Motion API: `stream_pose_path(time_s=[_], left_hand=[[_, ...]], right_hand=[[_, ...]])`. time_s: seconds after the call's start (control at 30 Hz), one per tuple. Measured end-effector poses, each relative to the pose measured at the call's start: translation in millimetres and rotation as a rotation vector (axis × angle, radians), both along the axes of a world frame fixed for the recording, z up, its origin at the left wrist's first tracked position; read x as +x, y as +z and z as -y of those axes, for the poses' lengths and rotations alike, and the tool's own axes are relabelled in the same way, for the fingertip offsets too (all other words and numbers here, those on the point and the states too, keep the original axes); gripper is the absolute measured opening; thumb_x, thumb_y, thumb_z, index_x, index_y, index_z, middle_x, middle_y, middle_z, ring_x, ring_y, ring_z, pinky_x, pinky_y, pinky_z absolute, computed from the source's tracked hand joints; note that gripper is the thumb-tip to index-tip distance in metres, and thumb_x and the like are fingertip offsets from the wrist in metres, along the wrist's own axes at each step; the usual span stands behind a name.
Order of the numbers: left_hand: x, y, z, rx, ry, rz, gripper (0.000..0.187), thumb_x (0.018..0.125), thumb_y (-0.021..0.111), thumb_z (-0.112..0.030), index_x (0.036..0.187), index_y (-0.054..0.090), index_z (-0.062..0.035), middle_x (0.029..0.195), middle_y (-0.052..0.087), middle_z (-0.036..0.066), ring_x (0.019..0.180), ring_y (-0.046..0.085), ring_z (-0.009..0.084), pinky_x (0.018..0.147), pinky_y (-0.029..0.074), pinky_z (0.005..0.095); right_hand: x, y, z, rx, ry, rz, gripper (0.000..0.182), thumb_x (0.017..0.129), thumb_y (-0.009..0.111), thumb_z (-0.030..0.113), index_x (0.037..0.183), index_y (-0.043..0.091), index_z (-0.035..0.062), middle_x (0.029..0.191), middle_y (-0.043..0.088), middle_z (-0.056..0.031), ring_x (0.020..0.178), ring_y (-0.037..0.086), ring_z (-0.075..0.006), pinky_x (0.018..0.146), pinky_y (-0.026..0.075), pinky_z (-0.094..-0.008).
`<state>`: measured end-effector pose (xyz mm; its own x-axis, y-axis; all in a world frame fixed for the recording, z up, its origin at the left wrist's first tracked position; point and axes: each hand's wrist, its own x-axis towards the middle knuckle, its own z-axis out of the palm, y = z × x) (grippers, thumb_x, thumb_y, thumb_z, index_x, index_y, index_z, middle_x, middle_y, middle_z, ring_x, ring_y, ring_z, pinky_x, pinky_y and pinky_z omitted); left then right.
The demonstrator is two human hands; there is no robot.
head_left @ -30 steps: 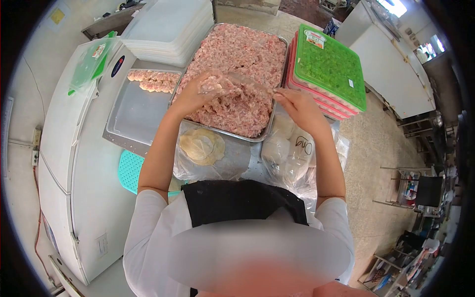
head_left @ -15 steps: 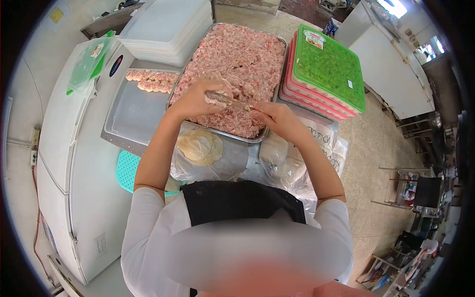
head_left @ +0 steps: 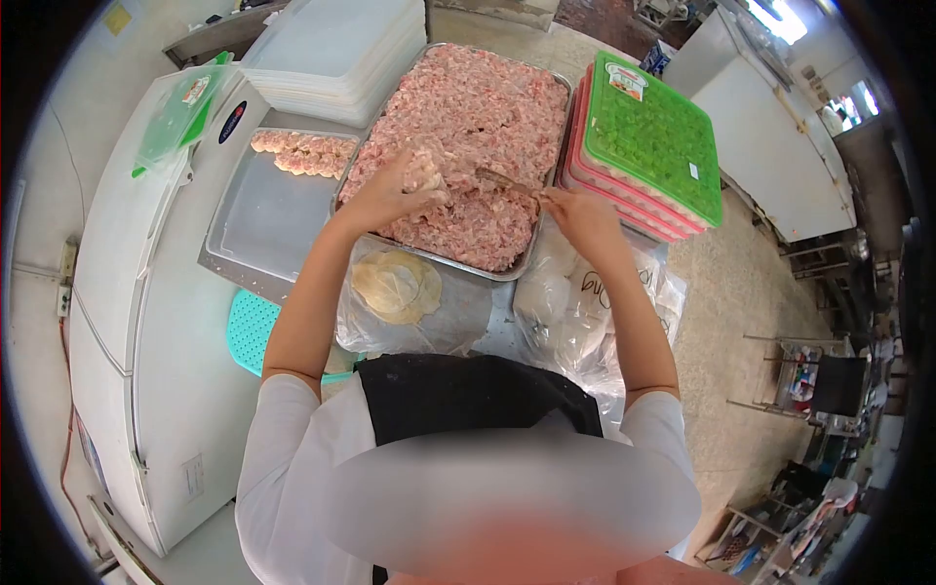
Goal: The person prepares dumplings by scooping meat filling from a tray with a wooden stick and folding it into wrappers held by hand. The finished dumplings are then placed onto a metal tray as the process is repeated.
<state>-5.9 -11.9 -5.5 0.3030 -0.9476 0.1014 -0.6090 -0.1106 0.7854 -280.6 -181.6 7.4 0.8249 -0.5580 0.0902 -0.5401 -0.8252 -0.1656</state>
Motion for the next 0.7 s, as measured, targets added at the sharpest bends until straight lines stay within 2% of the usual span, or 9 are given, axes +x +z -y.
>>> stream_pose_path(time_s=[0.07, 0.13, 0.27, 0.33, 0.4, 0.53, 0.57, 0.63, 0.7], left_hand=[[-1.7, 6.0, 0.5, -0.011, -0.058, -0.022, 0.081, 0.072, 0.077, -0.028, 0.141, 0.038, -0.0119, 0.135, 0.051, 0.013, 0.125, 0.047, 0.0298, 0.101, 0.04, 0.0366], [-14.6, 34.8, 0.8, -0.266, -0.204, 0.041, 0.066, 0.073, 0.076, -0.027, 0.131, 0.05, -0.0093, 0.125, 0.058, 0.013, 0.118, 0.053, 0.0289, 0.097, 0.042, 0.0364], [-19.3, 43.7, 9.6, -0.046, -0.388, -0.088, 0.052, 0.072, 0.077, -0.025, 0.117, 0.06, -0.0067, 0.113, 0.063, 0.013, 0.11, 0.058, 0.0274, 0.094, 0.044, 0.0374], [-17.2, 37.0, 11.9, -0.091, -0.332, 0.202, 0.043, 0.072, 0.077, -0.029, 0.105, 0.065, -0.0043, 0.101, 0.066, 0.012, 0.101, 0.062, 0.0256, 0.089, 0.046, 0.0375], [-8.4, 10.6, 20.1, -0.058, -0.236, 0.102, 0.045, 0.071, 0.077, -0.031, 0.105, 0.065, -0.004, 0.102, 0.066, 0.013, 0.1, 0.062, 0.0257, 0.088, 0.046, 0.0376], [2.2, -43.8, 21.8, -0.069, 0.152, 0.083, 0.056, 0.072, 0.076, -0.037, 0.113, 0.061, -0.0015, 0.114, 0.062, 0.018, 0.108, 0.059, 0.0284, 0.092, 0.044, 0.0364], [1.7, -31.3, 20.8, -0.07, 0.154, 0.079, 0.056, 0.072, 0.076, -0.037, 0.113, 0.061, -0.0015, 0.114, 0.062, 0.018, 0.108, 0.059, 0.0284, 0.092, 0.044, 0.0364], [-1.7, 7.2, 19.3, 0.262, -0.152, -0.186, 0.07, 0.072, 0.076, -0.037, 0.126, 0.053, 0.0009, 0.13, 0.052, 0.022, 0.123, 0.049, 0.0318, 0.102, 0.039, 0.0355], [-7.0, 11.0, 1.6, 0.074, -0.102, -0.107, 0.068, 0.072, 0.076, -0.036, 0.125, 0.054, 0.0006, 0.13, 0.053, 0.022, 0.123, 0.049, 0.0316, 0.102, 0.039, 0.0355]], right_hand=[[-9.0, 15.7, -3.0, 0.158, 0.043, 0.165, 0.026, 0.091, 0.058, 0.024, 0.107, 0.067, 0.0066, 0.087, 0.067, -0.0141, 0.078, 0.064, -0.0296, 0.068, 0.05, -0.0383], [-11.4, 32.2, -10.4, 0.305, 0.102, 0.332, 0.027, 0.091, 0.058, 0.025, 0.108, 0.067, 0.0057, 0.09, 0.068, -0.0159, 0.081, 0.065, -0.0279, 0.071, 0.05, -0.0356], [6.9, 13.6, -37.7, 0.625, 0.264, 0.364, 0.027, 0.091, 0.06, 0.024, 0.108, 0.067, 0.0038, 0.093, 0.067, -0.0164, 0.081, 0.065, -0.0266, 0.073, 0.049, -0.033], [9.3, 7.8, -30.9, 0.667, 0.274, 0.332, 0.026, 0.09, 0.061, 0.022, 0.106, 0.067, 0.0034, 0.091, 0.066, -0.0153, 0.08, 0.064, -0.028, 0.072, 0.049, -0.0342], [7.3, 14.3, -19.5, 0.253, 0.198, 0.245, 0.027, 0.088, 0.061, 0.023, 0.111, 0.065, 0.01, 0.092, 0.065, -0.0144, 0.079, 0.063, -0.0334, 0.067, 0.051, -0.0399], [19.4, 9.1, -52.8, 0.051, 0.154, 0.407, 0.028, 0.087, 0.063, 0.021, 0.111, 0.065, 0.0084, 0.083, 0.062, -0.0136, 0.073, 0.061, -0.0345, 0.063, 0.05, -0.0425], [25.9, -22.0, -42.2, 0.022, 0.161, 0.424, 0.028, 0.087, 0.062, 0.023, 0.112, 0.064, 0.0093, 0.081, 0.062, -0.0135, 0.072, 0.062, -0.0344, 0.063, 0.05, -0.0431], [21.7, -34.8, -38.7, -0.011, 0.164, 0.435, 0.028, 0.087, 0.061, 0.024, 0.112, 0.063, 0.0103, 0.08, 0.062, -0.0135, 0.071, 0.062, -0.0344, 0.062, 0.05, -0.0438], [6.8, -18.1, -29.0, -0.058, -0.058, 0.063, 0.027, 0.089, 0.06, 0.026, 0.109, 0.064, 0.0097, 0.079, 0.064, -0.0147, 0.074, 0.063, -0.0342, 0.064, 0.051, -0.0444]])
